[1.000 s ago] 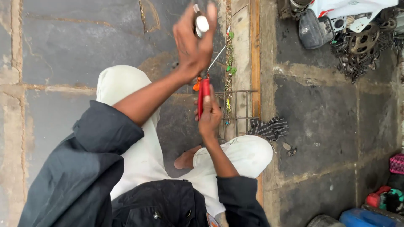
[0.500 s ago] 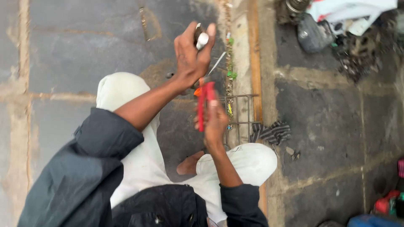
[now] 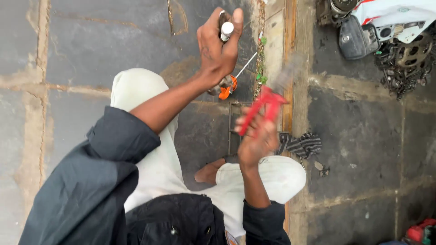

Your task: The person sits on the ground holding a motorcycle brake caliper, clamps it in locking pliers, and works on it with pliers and a socket wrench. They then position an orange funnel with a hose on the caliper and pour fluid into it.

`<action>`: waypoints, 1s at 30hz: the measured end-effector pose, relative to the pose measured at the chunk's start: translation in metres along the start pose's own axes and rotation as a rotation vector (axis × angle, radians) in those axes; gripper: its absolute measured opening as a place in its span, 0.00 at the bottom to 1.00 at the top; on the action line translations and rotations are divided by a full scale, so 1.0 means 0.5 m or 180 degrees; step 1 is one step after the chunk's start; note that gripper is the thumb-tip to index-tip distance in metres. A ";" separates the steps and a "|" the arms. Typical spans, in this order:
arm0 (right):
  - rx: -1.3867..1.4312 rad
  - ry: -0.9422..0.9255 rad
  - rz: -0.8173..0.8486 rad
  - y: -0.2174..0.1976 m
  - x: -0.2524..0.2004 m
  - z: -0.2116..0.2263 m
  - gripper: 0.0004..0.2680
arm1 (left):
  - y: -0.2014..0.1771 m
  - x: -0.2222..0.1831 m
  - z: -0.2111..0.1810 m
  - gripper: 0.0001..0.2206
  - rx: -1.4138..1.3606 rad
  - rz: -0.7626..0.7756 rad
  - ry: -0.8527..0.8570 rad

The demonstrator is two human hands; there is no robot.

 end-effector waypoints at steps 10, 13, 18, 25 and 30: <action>-0.0367 0.0534 0.0249 0.011 0.005 -0.063 0.23 | 0.003 -0.003 0.001 0.21 -0.0140 0.0087 0.0109; 0.0756 -0.0076 -0.0110 -0.005 0.014 0.032 0.22 | 0.007 0.016 -0.006 0.21 -0.0257 -0.0021 0.0057; -0.0102 0.0574 -0.0116 -0.011 -0.012 -0.143 0.23 | -0.002 -0.012 -0.017 0.21 -0.0245 0.0148 0.0091; 0.0212 -0.0323 -0.0246 -0.039 0.012 -0.030 0.26 | 0.014 0.009 0.001 0.20 -0.0268 0.0144 0.0040; -0.0555 0.0072 -0.0158 -0.023 -0.020 -0.139 0.23 | 0.010 -0.019 -0.007 0.21 -0.0353 0.0268 0.0056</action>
Point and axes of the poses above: each hand's wrist, its own x-axis towards the middle knuckle, its own y-axis out of the palm, z = x × y, the point moved 1 cm from there along x, towards the middle knuckle, and after that the axes turned 11 degrees about -x, right-handed, at the moved point
